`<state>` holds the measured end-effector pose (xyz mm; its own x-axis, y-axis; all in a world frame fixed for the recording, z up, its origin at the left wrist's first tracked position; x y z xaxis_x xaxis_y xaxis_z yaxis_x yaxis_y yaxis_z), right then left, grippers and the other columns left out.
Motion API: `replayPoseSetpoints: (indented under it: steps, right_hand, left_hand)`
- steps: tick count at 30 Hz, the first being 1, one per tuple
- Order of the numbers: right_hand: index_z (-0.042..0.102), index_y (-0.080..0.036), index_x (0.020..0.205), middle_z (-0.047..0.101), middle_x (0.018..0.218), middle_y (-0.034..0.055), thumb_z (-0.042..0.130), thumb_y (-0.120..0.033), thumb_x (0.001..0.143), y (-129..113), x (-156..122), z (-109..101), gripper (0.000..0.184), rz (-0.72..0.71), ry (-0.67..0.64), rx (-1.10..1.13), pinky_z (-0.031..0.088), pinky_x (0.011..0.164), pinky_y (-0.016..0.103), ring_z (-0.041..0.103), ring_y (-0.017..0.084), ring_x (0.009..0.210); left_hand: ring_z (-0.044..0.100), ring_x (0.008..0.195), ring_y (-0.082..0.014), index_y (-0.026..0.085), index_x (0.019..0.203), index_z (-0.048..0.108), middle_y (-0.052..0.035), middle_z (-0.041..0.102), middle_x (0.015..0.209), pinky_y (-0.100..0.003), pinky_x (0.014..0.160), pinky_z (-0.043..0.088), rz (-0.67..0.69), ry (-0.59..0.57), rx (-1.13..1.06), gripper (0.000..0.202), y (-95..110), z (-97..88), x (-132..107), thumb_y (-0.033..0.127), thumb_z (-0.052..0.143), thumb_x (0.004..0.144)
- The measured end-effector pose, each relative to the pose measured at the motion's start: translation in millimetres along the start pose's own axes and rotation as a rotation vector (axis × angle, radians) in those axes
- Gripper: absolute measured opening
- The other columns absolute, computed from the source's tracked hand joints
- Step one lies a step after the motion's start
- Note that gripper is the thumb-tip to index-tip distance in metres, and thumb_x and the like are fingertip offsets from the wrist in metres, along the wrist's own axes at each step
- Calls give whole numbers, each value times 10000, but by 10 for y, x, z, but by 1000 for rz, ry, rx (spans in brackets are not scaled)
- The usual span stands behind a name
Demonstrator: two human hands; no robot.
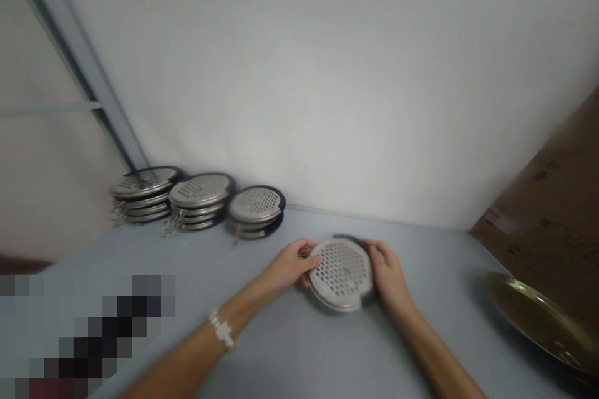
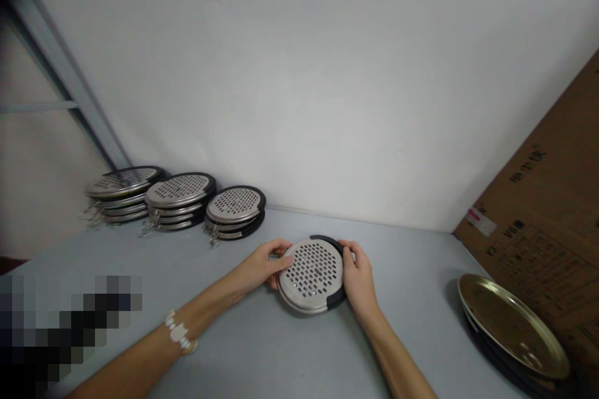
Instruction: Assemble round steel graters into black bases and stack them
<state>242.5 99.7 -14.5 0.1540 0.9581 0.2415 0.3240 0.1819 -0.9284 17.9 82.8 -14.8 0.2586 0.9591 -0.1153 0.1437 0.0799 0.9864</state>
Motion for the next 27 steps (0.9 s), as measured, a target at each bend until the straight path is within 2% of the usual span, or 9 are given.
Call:
replayPoseSetpoints:
  steps: [7, 11, 13, 15, 17, 18, 21, 24, 27]
  right_hand:
    - [730, -169, 950, 748, 995, 119, 546, -513, 840, -48, -82, 116, 405, -22, -45, 80, 489, 907, 419, 658, 289, 961]
    - [754, -194, 891, 757, 912, 75, 645, -469, 753, 46, -23, 69, 327, 127, -54, 256, 500, 843, 385, 662, 273, 907]
    - [757, -205, 855, 755, 842, 51, 687, -420, 694, 118, 6, 31, 278, 243, -45, 376, 513, 763, 350, 668, 253, 832]
    - [757, -204, 821, 753, 799, 43, 708, -359, 648, 174, 19, 7, 237, 338, -40, 467, 515, 701, 327, 668, 237, 766]
    - [755, -197, 797, 757, 796, 46, 714, -306, 628, 204, 18, 9, 205, 399, -52, 527, 517, 675, 315, 669, 227, 736]
    - [753, -192, 787, 757, 797, 49, 717, -293, 628, 213, 11, 20, 192, 424, -66, 553, 519, 673, 311, 671, 223, 730]
    - [752, -185, 814, 754, 825, 63, 706, -392, 710, 229, -23, 75, 236, 499, -132, 628, 532, 692, 317, 682, 228, 760]
    - [750, -213, 908, 748, 914, 74, 598, -590, 816, 182, -13, 71, 417, 471, -171, 640, 543, 688, 337, 687, 251, 844]
    - [737, -261, 990, 731, 968, 57, 582, -648, 819, 98, 34, 18, 450, 341, -140, 581, 544, 726, 341, 668, 258, 951]
  left_hand:
    - [542, 409, -37, 112, 1088, 616, -103, 680, 1048, -174, 355, 427, 46, -24, 76, 414, -22, 40, 6, 407, 681, 804]
    - [520, 434, -54, 104, 1198, 606, -114, 680, 1009, -194, 374, 409, 59, -19, 120, 531, 29, 50, 4, 524, 585, 875]
    - [603, 590, -111, 127, 1301, 563, -146, 639, 1125, -234, 467, 486, 147, 32, 205, 623, 162, 32, -40, 589, 551, 882]
    - [646, 888, -205, 184, 1378, 509, -164, 526, 1316, -318, 681, 570, 332, 86, 353, 761, 383, 46, -137, 616, 683, 776]
    - [576, 1099, -270, 240, 1364, 526, -134, 484, 1363, -409, 897, 540, 525, 85, 542, 840, 578, 140, -264, 544, 831, 643]
    - [556, 1131, -273, 253, 1318, 564, -113, 520, 1319, -429, 957, 508, 595, 79, 625, 750, 640, 190, -319, 474, 846, 658]
    - [589, 1044, -227, 238, 1185, 626, -69, 623, 1106, -399, 966, 489, 667, 115, 743, 367, 709, 233, -395, 261, 719, 831]
    - [623, 838, -179, 218, 1196, 566, -44, 641, 992, -337, 819, 530, 558, 237, 636, 384, 657, 105, -343, 256, 700, 838]
    - [609, 639, -131, 221, 1233, 458, -17, 641, 916, -271, 608, 519, 389, 281, 354, 456, 487, 15, -229, 353, 668, 851]
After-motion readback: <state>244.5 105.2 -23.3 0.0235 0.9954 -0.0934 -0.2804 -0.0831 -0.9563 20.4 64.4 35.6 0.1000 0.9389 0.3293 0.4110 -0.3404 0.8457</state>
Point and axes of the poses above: each hand's wrist, its own x-axis towards the middle knuckle, its own z-axis out of the palm, y = z × x, the point moved 8 cm from there along x, towards the middle knuckle
